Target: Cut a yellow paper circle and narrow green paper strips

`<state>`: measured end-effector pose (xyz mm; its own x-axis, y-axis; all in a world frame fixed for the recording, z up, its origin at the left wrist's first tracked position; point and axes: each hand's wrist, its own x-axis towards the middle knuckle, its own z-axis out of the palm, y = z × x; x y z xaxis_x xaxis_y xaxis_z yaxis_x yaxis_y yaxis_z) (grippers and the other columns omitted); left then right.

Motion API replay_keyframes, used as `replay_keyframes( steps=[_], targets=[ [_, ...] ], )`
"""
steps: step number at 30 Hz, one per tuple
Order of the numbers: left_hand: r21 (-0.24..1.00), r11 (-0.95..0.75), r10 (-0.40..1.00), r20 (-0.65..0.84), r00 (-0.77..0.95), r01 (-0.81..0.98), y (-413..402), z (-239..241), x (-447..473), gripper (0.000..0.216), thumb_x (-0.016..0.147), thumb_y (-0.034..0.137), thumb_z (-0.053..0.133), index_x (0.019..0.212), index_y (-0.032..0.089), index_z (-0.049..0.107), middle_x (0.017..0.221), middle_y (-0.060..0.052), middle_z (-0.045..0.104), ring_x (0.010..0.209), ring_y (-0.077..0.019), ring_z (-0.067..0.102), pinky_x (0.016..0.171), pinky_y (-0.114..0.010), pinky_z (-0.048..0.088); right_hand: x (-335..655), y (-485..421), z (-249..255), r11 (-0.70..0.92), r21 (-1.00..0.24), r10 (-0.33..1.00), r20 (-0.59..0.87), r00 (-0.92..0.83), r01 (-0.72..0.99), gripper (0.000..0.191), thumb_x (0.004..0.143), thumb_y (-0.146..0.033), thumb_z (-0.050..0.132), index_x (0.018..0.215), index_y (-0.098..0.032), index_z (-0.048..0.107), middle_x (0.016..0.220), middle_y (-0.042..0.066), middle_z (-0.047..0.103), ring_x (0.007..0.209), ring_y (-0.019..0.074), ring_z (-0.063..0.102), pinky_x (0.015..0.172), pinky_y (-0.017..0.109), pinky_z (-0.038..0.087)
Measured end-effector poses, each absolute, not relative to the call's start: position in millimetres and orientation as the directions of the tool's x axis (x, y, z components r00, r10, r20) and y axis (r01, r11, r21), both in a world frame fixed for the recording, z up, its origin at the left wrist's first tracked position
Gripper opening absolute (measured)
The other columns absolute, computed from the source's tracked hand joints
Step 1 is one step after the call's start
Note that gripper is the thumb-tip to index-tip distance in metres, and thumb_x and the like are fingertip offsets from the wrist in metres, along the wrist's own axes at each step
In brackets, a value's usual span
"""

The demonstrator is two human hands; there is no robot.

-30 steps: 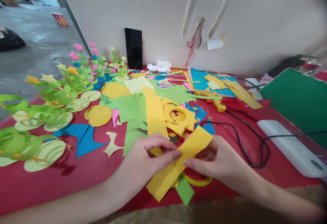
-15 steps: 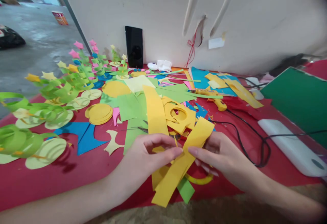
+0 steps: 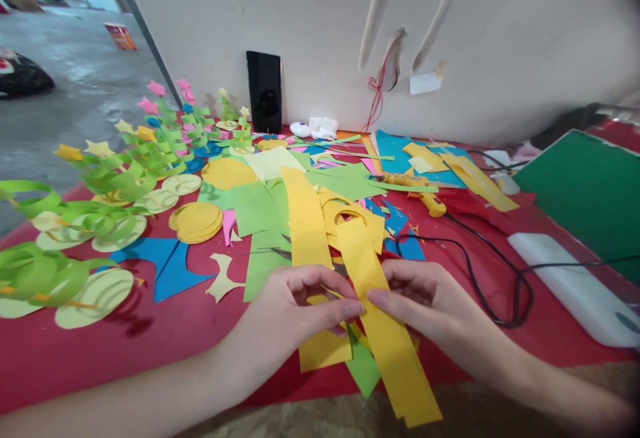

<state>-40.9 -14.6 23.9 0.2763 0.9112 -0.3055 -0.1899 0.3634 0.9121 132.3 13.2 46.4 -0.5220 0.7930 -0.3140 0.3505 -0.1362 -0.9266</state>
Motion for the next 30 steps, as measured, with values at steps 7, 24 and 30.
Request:
replay_keyframes(
  steps=[7,24,30],
  targets=[
    [0.914,0.347,0.913,-0.278,0.300,-0.209,-15.9,23.6,-39.9,0.007,0.066,0.016,0.070,0.070,0.017,0.065,0.066,0.005,0.063,0.059,-0.0059,0.060,0.057,-0.012,0.048,135.1,12.0,47.1,-0.185,-0.941,0.777,-0.317,-0.545,0.284,0.020,0.080,-0.033,0.052,0.073,-0.015,0.055,0.068,0.000,0.051,0.061,0.0081,0.046,0.053,0.017,0.037],
    [0.934,0.331,0.888,-0.260,0.380,-0.133,-16.7,21.1,-42.2,0.008,0.065,0.021,0.071,0.066,0.018,0.063,0.067,0.006,0.063,0.062,-0.0048,0.056,0.059,-0.011,0.044,136.3,9.1,45.6,-0.432,-0.882,0.656,-0.451,-0.605,0.189,0.019,0.079,-0.033,0.054,0.075,-0.014,0.054,0.067,-0.001,0.047,0.059,0.0071,0.044,0.052,0.018,0.033],
    [0.957,0.281,0.879,-0.226,0.419,-0.074,-17.4,24.5,-42.6,0.009,0.072,0.025,0.065,0.068,0.018,0.060,0.068,0.006,0.059,0.066,-0.0062,0.054,0.061,-0.013,0.042,138.5,6.8,44.8,-0.482,-0.865,0.672,-0.466,-0.576,0.137,0.017,0.078,-0.032,0.055,0.074,-0.015,0.054,0.066,-0.001,0.049,0.058,0.0063,0.046,0.051,0.016,0.035]
  ],
)
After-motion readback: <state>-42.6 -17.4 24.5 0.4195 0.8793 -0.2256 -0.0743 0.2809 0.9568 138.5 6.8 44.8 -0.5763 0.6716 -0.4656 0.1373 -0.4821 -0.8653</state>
